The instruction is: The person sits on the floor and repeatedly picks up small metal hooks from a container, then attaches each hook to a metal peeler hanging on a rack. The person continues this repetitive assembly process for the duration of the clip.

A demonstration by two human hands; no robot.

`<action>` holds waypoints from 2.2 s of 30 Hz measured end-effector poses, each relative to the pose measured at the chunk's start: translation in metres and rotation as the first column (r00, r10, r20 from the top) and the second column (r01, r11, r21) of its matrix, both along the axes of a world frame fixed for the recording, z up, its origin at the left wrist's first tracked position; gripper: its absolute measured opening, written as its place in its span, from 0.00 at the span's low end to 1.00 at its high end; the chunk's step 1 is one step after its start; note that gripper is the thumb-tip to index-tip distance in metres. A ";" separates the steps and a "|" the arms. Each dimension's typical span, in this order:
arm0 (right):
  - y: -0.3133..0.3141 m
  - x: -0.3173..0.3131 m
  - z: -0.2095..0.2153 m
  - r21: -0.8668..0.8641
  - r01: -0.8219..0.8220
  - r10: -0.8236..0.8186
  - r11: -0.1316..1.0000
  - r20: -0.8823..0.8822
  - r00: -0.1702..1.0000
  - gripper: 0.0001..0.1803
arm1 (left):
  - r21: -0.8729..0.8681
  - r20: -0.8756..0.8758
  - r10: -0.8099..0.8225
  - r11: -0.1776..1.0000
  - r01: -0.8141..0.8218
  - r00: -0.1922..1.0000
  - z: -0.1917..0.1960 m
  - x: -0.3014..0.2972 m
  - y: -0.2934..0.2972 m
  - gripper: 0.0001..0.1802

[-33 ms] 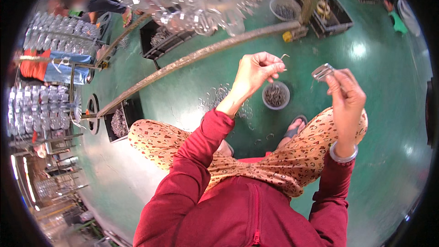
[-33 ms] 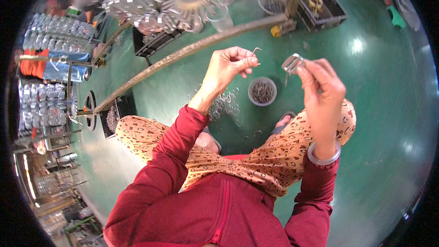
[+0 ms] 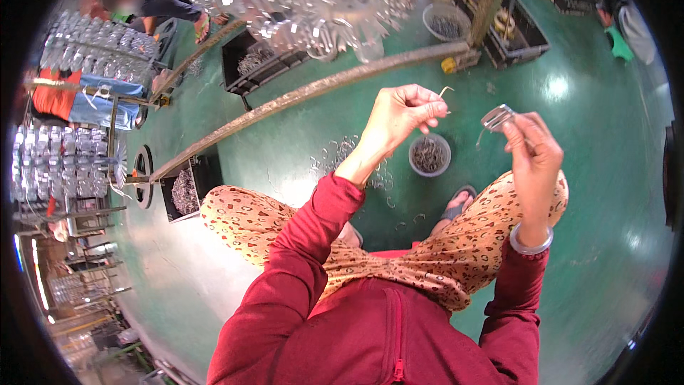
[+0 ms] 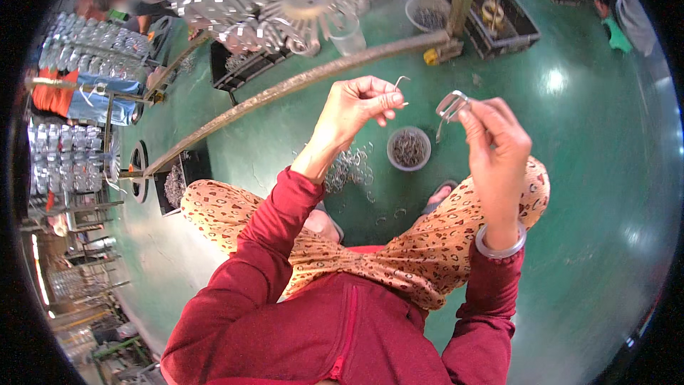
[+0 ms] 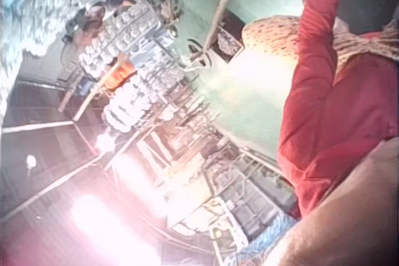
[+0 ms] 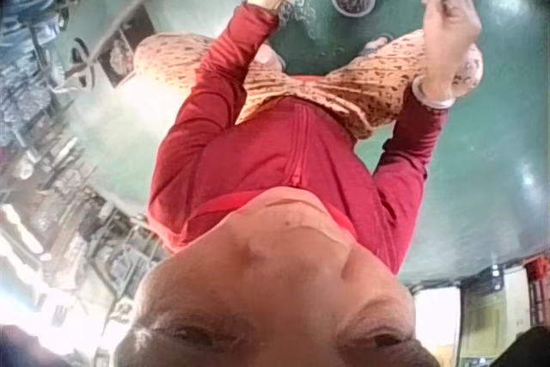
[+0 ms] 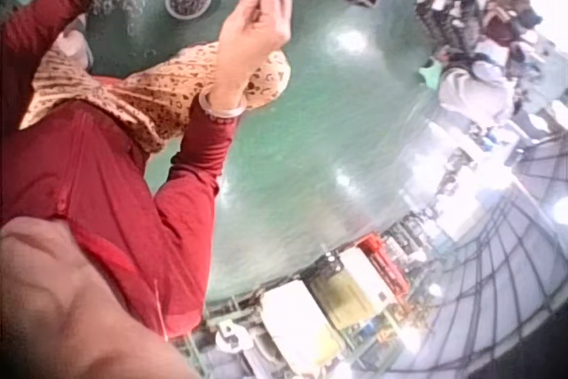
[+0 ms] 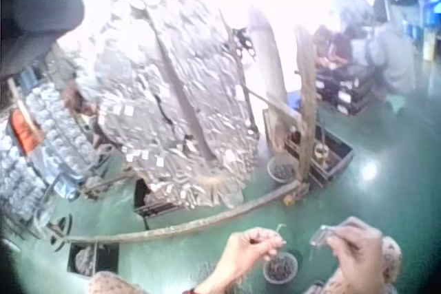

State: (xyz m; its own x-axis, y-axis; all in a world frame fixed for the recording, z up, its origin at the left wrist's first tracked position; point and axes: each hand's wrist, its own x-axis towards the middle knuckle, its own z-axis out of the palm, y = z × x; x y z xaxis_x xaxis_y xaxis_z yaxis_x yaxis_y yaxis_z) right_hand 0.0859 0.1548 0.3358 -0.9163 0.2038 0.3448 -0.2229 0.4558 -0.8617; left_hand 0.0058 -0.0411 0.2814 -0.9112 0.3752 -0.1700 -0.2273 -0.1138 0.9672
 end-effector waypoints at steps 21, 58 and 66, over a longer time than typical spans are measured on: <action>-0.064 -0.002 0.057 0.288 -0.148 0.154 0.946 0.003 0.988 0.03 | -0.123 -0.702 0.131 0.946 -0.301 0.700 0.088 0.047 -0.021 0.06; -0.091 -0.064 0.122 0.357 -0.155 0.210 0.921 -0.121 0.970 0.12 | -0.069 -0.718 0.212 0.926 -0.371 0.663 0.103 -0.004 -0.025 0.07; -0.065 -0.064 0.066 0.227 -0.251 0.250 0.941 0.034 0.968 0.07 | -0.002 -0.719 0.204 0.955 -0.295 0.664 0.089 -0.005 -0.019 0.04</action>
State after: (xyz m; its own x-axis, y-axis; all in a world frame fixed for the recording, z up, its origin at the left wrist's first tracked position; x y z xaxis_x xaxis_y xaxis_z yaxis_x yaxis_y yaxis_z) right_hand 0.0222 0.0897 0.4013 -0.9294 -0.1159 0.3504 -0.3512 0.5694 -0.7432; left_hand 0.0012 -0.0606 0.3708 -0.8329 0.1367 0.5363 0.5466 0.0517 0.8358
